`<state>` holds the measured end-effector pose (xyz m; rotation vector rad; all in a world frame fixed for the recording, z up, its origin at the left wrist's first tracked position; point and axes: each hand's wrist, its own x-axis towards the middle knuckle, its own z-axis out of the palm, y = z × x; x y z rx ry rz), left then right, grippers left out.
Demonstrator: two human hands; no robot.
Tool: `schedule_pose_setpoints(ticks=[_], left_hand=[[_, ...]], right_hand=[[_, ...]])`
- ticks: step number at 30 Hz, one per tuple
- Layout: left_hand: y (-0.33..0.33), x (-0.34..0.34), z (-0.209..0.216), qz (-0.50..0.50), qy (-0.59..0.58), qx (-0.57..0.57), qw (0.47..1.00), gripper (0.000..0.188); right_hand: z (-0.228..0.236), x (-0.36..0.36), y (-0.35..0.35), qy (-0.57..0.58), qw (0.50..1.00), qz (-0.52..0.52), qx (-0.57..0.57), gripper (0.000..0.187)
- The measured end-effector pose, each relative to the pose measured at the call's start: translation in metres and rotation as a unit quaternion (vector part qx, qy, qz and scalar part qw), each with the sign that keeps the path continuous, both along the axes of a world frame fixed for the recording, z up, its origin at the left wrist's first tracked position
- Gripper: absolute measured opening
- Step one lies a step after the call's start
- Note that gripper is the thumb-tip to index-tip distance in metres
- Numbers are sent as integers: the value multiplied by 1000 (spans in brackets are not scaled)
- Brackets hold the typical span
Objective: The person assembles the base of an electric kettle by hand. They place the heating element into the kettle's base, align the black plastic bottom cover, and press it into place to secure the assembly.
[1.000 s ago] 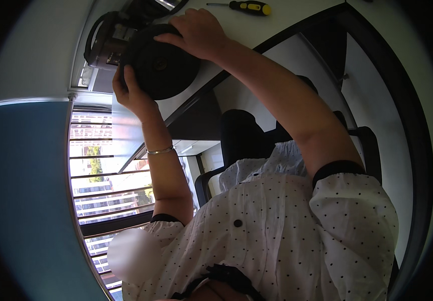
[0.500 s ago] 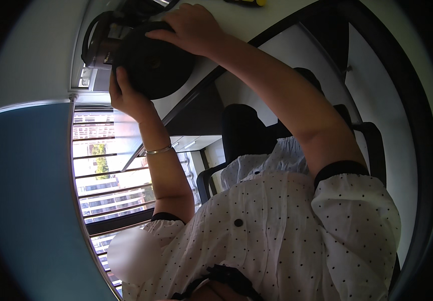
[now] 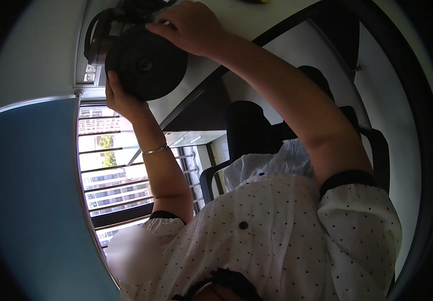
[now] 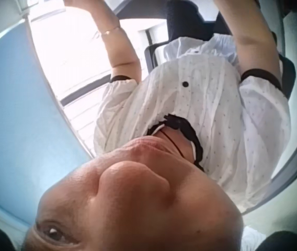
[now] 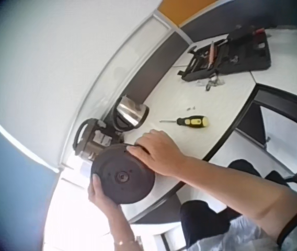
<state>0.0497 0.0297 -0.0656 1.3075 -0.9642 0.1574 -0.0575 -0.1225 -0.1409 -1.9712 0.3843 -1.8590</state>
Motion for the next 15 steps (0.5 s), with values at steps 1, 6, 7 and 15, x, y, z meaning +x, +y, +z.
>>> schedule_pose_setpoints(ticks=[1, 6, 7, 15], left_hand=[[0, 1, 1, -2, 2, 1, 1000, 35], [0, 4, 0, -4, 10, -6, 1000, 34], [1, 4, 0, -2, 12, -6, 1000, 35], [0, 2, 1, -8, 28, -7, 1000, 36]], right_hand=[[0, 0, 0, -3, 1000, 6, 3, 25], [0, -1, 0, -8, 999, 49, 20, 24], [-1, -1, 0, -3, 998, 49, 25, 24], [-1, -3, 1, -8, 999, 31, 27, 29]])
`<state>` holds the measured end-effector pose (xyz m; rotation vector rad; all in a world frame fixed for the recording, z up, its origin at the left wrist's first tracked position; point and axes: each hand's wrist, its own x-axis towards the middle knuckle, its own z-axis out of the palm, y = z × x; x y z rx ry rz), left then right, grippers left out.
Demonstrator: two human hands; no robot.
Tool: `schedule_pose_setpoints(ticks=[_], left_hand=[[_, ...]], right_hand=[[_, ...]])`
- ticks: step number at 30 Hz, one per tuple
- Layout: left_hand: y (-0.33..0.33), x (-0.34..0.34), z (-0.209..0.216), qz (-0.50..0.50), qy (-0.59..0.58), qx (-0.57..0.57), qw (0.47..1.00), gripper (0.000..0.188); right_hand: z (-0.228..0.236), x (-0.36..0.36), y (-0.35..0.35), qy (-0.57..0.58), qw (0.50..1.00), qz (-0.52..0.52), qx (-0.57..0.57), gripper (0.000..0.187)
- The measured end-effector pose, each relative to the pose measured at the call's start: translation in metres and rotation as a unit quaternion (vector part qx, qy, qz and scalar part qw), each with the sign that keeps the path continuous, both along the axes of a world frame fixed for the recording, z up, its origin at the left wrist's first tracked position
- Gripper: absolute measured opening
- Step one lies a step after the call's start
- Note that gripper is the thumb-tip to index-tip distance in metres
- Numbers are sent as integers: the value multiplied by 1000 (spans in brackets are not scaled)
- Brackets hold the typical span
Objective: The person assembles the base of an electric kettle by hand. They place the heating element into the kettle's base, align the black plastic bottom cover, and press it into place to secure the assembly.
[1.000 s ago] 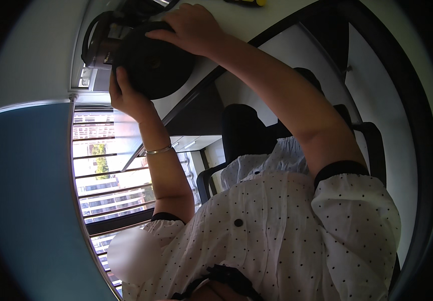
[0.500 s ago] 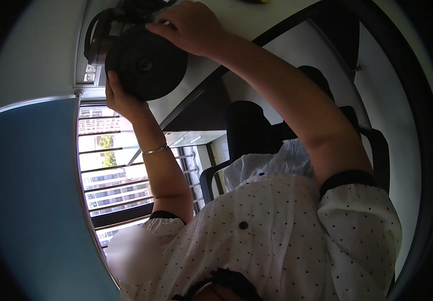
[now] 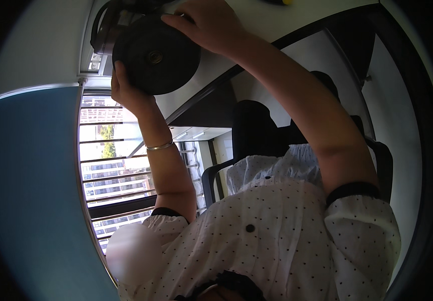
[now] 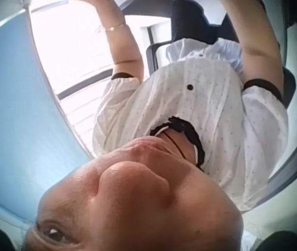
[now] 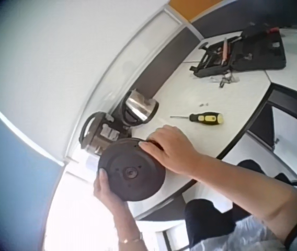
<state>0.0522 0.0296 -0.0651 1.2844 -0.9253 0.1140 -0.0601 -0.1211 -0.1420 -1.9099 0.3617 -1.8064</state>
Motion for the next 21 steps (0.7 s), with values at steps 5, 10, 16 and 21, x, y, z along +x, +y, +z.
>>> schedule_pose_setpoints(ticks=[5, 10, 16, 21], left_hand=[[0, -2, 0, 6, 4, 3, 1000, 37], [1, -1, -4, 19, -14, 4, 1000, 38], [0, -5, -3, 10, -14, -6, 1000, 37], [1, -4, -5, 15, -32, -3, 999, 36]], right_hand=[[6, -7, 3, 46, 998, -13, -37, 33], [4, -5, 2, 63, 996, -35, -45, 34], [-1, -2, -1, 55, 996, -49, -56, 35], [0, -3, -1, 47, 997, -37, -51, 34]])
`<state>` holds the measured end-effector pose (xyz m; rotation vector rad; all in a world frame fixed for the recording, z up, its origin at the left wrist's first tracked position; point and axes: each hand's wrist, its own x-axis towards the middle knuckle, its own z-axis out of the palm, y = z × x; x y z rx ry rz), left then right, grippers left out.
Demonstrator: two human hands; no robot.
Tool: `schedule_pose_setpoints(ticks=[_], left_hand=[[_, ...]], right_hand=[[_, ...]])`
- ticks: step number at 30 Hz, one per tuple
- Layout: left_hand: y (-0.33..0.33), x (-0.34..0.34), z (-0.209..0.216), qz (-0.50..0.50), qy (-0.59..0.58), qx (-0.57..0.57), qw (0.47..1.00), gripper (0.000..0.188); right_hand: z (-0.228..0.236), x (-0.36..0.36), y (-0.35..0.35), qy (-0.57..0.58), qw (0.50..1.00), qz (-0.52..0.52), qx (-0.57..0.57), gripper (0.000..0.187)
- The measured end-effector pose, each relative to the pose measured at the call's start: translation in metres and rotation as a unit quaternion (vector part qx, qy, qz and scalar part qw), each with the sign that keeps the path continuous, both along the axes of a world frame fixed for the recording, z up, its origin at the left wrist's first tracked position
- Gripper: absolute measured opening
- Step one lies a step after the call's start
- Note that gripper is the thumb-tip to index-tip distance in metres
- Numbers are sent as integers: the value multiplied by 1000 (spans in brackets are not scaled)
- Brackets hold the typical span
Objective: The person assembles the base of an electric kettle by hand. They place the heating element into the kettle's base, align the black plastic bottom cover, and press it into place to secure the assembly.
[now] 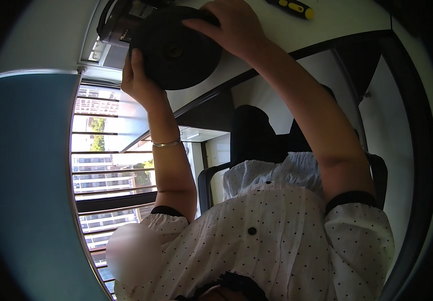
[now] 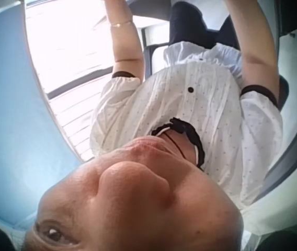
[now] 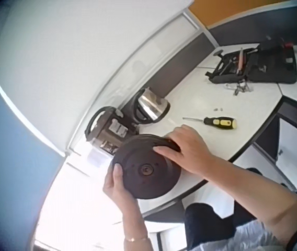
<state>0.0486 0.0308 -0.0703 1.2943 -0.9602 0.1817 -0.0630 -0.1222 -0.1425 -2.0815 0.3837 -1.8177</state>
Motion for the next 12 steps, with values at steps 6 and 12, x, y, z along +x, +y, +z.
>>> schedule_pose_setpoints(ticks=[6, 12], left_hand=[[0, -2, 0, 22, -12, 2, 1000, 37], [-1, -9, 5, 32, -16, 1, 999, 37]], right_hand=[[9, -7, 7, 38, 998, 12, 57, 31], [13, -5, 7, -64, 996, -5, 54, 32]])
